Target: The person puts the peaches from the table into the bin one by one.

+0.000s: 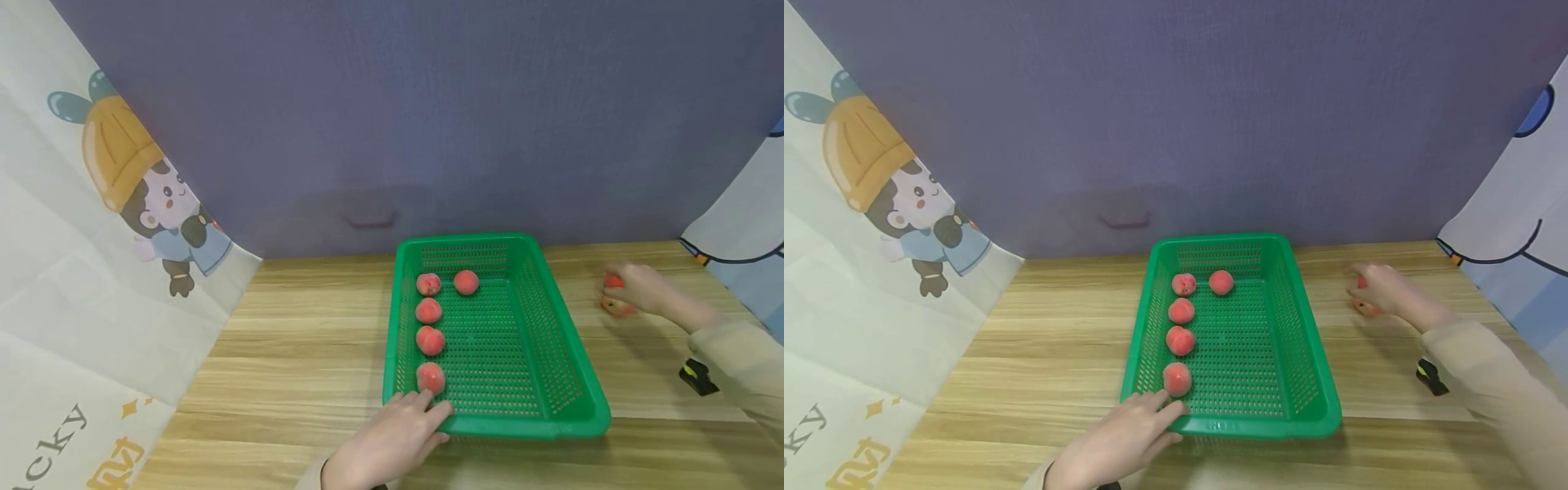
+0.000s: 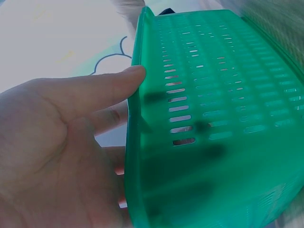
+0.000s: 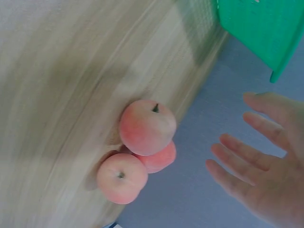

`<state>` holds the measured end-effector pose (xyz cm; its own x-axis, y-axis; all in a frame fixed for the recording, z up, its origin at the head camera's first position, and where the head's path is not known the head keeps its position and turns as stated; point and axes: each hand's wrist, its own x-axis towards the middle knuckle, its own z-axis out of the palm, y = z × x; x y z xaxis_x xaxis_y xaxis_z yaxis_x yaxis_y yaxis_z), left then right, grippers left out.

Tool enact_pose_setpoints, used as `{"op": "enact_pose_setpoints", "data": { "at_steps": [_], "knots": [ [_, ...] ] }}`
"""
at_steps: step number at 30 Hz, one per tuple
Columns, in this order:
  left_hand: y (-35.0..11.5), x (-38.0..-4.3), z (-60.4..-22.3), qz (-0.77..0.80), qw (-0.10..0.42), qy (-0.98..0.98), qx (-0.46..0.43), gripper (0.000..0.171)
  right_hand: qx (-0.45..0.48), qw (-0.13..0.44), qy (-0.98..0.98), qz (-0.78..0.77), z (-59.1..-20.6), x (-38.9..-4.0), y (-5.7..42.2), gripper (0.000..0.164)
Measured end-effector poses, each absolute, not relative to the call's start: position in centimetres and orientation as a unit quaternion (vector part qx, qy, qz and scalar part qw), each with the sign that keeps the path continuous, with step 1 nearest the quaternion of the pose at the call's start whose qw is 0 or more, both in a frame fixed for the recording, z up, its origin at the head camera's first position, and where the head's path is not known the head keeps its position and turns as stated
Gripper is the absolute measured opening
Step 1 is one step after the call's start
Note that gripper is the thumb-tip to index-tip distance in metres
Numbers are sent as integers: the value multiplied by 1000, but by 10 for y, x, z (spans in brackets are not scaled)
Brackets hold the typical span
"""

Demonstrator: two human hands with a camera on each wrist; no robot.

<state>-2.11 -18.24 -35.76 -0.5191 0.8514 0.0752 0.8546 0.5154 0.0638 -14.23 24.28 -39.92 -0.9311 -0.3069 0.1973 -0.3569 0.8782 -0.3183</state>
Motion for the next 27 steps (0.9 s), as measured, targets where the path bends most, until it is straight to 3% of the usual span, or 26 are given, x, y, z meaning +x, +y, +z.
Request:
{"op": "enact_pose_setpoints", "data": {
  "at_steps": [12, 20, 27],
  "knots": [
    [-182, -22, -359, -41, 26, -868, -493, 23, 146, 36, -970, 190, -415, -143, 251, 28],
    [-182, -21, -359, -34, 28, -870, -492, 24, 181, 90, -962, 185, -432, -143, 258, 15],
    [-182, -21, -359, -39, 17, -872, -488, 25, 159, 94, -968, 169, -441, -146, 262, 28]
  ]
}}
